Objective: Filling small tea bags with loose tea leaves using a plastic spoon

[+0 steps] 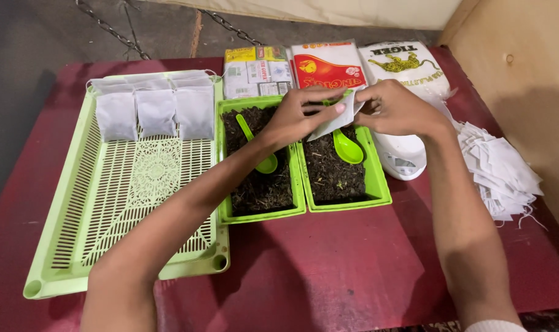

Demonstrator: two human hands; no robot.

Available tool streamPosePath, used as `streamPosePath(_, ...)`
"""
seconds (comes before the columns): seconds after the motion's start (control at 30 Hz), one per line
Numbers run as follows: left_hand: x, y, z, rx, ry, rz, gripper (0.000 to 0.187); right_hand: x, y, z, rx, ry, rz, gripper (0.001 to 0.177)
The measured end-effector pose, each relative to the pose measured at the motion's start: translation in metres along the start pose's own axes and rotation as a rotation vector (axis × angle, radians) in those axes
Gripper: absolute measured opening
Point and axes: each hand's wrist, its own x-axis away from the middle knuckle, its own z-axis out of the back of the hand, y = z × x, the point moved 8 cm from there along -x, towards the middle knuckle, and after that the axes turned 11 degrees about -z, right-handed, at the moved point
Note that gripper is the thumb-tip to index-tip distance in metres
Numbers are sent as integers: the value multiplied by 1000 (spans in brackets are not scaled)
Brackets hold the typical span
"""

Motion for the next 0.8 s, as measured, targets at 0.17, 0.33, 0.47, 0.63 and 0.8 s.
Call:
streamPosePath(0.17, -6, -14, 2, 6, 39, -42, 31, 17, -51, -2, 21, -37, 25, 7)
streamPosePath(0.33, -4, -24, 18, -33, 78, -42, 20, 19, -45, -5, 167, -100, 6, 32)
streamPosePath(0.47, -3, -19, 27, -26, 160, -3, 18, 17, -38, -5, 128, -95, -33, 20)
streamPosePath(0.63, 3, -24, 35, -47, 184, 25, 19, 23, -49, 1, 68, 1, -28, 29)
streamPosePath(0.8, 15, -29, 45, 167, 352, 114, 27, 23, -47, 14, -124, 194, 173, 22)
